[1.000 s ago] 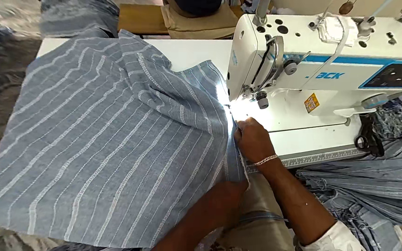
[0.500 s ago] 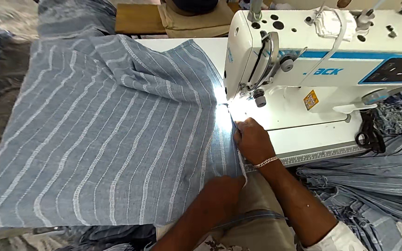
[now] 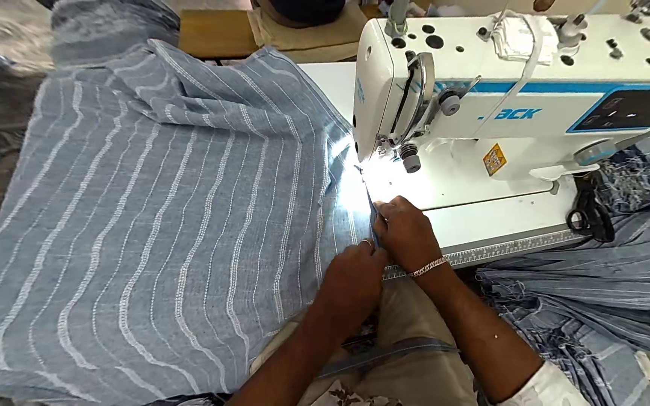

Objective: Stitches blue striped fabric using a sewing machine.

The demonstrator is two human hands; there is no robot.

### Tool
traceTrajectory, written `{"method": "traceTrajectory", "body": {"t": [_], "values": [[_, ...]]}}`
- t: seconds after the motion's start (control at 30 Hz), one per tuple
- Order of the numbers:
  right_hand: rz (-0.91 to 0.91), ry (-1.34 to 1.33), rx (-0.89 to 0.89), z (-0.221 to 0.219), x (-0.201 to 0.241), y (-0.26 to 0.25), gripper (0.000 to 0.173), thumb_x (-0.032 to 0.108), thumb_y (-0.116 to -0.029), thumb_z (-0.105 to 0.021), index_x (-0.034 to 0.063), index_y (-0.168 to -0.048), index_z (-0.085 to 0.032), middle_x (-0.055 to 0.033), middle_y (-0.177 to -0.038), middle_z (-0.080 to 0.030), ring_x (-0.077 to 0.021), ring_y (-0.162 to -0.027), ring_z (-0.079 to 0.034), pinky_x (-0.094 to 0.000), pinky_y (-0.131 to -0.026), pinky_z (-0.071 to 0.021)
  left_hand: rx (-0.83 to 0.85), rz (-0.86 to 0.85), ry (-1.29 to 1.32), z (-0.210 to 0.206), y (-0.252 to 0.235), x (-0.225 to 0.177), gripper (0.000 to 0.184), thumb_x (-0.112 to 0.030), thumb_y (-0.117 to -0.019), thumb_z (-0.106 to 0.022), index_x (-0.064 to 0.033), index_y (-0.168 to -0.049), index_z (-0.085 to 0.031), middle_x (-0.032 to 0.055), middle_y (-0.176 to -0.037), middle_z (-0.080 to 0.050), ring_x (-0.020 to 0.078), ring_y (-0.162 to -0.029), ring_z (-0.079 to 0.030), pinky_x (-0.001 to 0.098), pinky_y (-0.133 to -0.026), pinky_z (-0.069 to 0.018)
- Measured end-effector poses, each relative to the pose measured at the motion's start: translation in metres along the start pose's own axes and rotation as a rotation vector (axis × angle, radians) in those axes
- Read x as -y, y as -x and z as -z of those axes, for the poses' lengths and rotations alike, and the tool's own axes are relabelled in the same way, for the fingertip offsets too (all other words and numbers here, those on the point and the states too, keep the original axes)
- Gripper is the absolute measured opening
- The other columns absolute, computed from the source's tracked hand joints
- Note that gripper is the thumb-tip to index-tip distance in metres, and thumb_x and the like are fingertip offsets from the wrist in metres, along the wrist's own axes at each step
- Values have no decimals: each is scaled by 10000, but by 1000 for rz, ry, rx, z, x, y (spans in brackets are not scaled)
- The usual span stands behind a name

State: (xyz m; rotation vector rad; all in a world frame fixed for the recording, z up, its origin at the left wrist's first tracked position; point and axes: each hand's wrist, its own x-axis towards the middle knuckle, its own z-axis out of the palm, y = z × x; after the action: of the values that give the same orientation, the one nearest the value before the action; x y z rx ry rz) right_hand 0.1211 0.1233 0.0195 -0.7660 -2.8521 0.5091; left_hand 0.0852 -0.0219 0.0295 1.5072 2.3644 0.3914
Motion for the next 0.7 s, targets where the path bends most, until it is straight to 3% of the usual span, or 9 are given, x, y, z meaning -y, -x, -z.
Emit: {"method": "traceTrajectory", "body": {"t": [0.1, 0.23, 0.3, 0.37, 0.47, 0.5, 0.57, 0.63, 0.7], "values": [[14, -14, -25, -1, -3, -1, 313, 172, -1019, -550, 96, -1256, -740, -127, -1062, -692, -249, -900, -707, -402, -757, -597, -29, -9, -85, -1, -6, 5, 267, -125, -900, -700, -102, -1163, -738, 147, -1180, -642, 329, -1018, -646, 466, -811, -569], [29, -25, -69, -6, -5, -2, 295, 159, -1010, -561, 87, -1221, -754, -121, -1023, -690, -246, -861, -703, -404, -728, -594, -32, -41, -126, 1, -9, 15, 293, -239, -991, -597, -209, -1248, -734, 103, -1374, -599, 338, -1115, -597, 491, -787, -513], [52, -45, -92, -8, -6, -3, 285, 144, -1000, -571, 74, -1203, -758, -129, -1012, -685, -249, -850, -701, -405, -718, -595, -15, -116, 39, 17, -6, 28, 282, -319, -1049, -555, -217, -1219, -756, 80, -1433, -596, 317, -1219, -588, 519, -920, -512], [91, -76, -122, -9, -10, -7, 275, 142, -993, -581, 68, -1183, -765, -136, -996, -688, -254, -843, -702, -412, -719, -597, -41, -124, 205, 46, -3, 48, 278, -275, -1064, -560, -149, -1211, -760, 80, -1406, -640, 288, -1284, -605, 526, -1078, -482], [155, -94, -145, -11, -17, -17, 273, 134, -994, -576, 73, -1181, -766, -134, -989, -683, -253, -836, -695, -408, -719, -596, -123, 129, 82, 84, -1, 108, 455, -444, -1049, -551, -138, -1367, -659, 129, -1446, -601, 350, -1380, -529, 623, -1117, -422], [163, -99, -139, -10, -18, -19, 272, 136, -994, -578, 77, -1181, -766, -137, -1006, -682, -256, -847, -697, -410, -728, -598, -110, 276, 22, 92, 0, 137, 601, -539, -1015, -572, -134, -1459, -578, 203, -1502, -528, 457, -1406, -466, 733, -1073, -393], [156, -119, -100, -7, -19, -23, 273, 154, -1003, -579, 97, -1195, -764, -154, -1098, -673, -265, -908, -700, -416, -767, -601, -96, 578, -16, 101, 7, 188, 859, -622, -968, -599, -95, -1602, -360, 351, -1619, -272, 656, -1455, -221, 916, -1013, -194], [148, -134, -64, -4, -20, -25, 270, 180, -1015, -577, 129, -1203, -763, -152, -1173, -664, -257, -974, -699, -406, -816, -601, -248, 648, -89, 107, 12, 193, 768, -524, -998, -616, 12, -1519, -438, 420, -1504, -391, 683, -1390, -315, 905, -1011, -218], [184, -150, -64, -5, -26, -26, 267, 167, -1002, -581, 125, -1186, -770, -138, -1113, -681, -247, -965, -694, -403, -822, -592, -319, 493, -41, 96, 11, 129, 490, -296, -1057, -567, 46, -1406, -539, 375, -1399, -520, 585, -1321, -478, 763, -1059, -367]]}}
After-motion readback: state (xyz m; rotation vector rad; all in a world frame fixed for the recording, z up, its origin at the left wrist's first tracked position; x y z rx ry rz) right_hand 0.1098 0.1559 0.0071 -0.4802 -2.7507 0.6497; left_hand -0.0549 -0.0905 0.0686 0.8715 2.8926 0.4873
